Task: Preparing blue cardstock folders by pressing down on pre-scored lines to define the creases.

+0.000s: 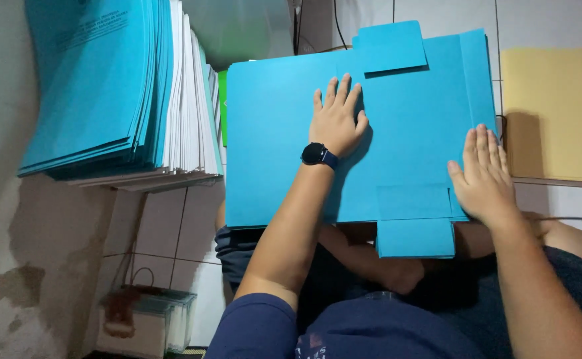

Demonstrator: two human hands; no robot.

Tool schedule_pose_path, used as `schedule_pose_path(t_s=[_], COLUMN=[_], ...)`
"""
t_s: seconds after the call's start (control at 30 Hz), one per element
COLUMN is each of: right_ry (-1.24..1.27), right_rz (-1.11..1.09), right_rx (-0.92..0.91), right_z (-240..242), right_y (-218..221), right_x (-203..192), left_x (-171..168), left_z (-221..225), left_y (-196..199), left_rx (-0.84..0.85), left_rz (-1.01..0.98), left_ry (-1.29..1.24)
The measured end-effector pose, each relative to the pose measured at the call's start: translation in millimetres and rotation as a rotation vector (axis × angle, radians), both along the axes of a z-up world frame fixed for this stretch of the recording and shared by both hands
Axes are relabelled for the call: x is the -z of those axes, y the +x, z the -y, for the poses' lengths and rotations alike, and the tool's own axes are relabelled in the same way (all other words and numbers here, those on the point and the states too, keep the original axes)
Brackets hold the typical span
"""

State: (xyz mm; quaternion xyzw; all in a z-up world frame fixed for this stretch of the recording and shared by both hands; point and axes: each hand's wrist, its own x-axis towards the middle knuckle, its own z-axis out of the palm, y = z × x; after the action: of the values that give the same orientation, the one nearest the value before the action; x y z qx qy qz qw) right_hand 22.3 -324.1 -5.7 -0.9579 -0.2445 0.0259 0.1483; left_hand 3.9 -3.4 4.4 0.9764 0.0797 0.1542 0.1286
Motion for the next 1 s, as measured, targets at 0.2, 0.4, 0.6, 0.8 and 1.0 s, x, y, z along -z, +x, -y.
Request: schedule_pose_path(t_s=[0.2, 0.4, 0.6, 0.8, 1.0], right_ry=[0.011, 0.028, -0.109, -0.178, -0.001], right_rz=[0.084, 0.056, -0.077, -0.085, 0.129], right_rx=[-0.092, -0.165, -0.232, -0.261, -0.268], right_z=[0, 28, 36, -13, -74], right_y=[1, -30, 8, 93, 167], right_x=[-12, -12, -10, -19, -20], left_x=[3, 30, 21, 18, 12], left_z=[3, 16, 21, 24, 24], left_y=[5, 22, 19, 18, 18], left_rx=[-0.069, -0.218, -0.245, -0.243, -0.236], left_rz=[0.035, 0.086, 0.145, 0.123, 0.126], left_ry=[-0.027, 0.004, -0.026, -0.014, -0.007])
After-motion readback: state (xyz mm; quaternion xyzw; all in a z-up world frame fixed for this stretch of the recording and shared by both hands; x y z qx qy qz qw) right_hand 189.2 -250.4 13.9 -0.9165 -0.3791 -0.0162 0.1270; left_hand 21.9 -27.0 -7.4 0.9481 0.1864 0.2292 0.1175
